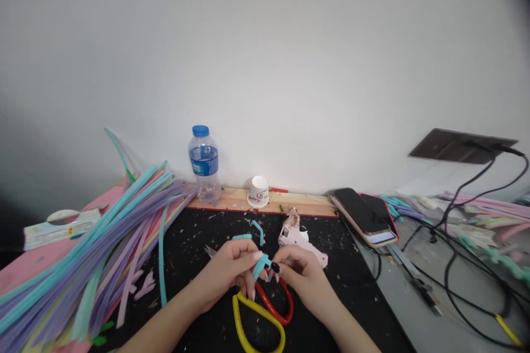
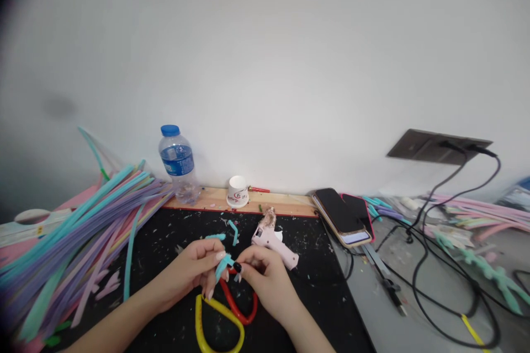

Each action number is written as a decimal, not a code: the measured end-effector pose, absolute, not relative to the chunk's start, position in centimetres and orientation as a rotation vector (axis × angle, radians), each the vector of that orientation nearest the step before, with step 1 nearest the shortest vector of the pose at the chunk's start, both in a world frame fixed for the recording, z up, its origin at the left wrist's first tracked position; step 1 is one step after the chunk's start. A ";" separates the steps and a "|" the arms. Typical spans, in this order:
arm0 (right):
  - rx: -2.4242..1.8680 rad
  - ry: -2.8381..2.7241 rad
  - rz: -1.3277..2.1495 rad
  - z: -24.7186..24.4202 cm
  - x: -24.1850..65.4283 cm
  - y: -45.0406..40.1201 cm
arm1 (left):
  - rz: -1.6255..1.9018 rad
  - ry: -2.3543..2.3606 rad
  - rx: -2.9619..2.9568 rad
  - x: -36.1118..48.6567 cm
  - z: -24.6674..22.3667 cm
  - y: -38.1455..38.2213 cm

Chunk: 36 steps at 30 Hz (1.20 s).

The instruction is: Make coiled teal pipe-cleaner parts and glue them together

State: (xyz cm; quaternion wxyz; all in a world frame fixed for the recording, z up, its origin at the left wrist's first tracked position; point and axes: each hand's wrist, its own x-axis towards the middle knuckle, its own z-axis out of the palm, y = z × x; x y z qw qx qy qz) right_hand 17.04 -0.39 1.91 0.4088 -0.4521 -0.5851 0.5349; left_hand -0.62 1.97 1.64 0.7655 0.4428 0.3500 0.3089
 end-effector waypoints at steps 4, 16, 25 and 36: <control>-1.122 -1.472 1.385 1.7 17.2 -0.4 | 0.646 0.717 0.942 -0.8 1.5 2.0; -1.068 -1.460 1.413 1.7 17.3 -0.2 | 0.626 0.661 0.906 -0.9 1.4 1.8; -1.134 -1.375 1.393 1.8 17.3 0.0 | 0.674 0.656 0.903 -0.7 1.5 2.1; -1.193 -1.420 1.347 1.5 17.2 0.0 | 0.695 0.760 1.086 -0.6 1.3 2.1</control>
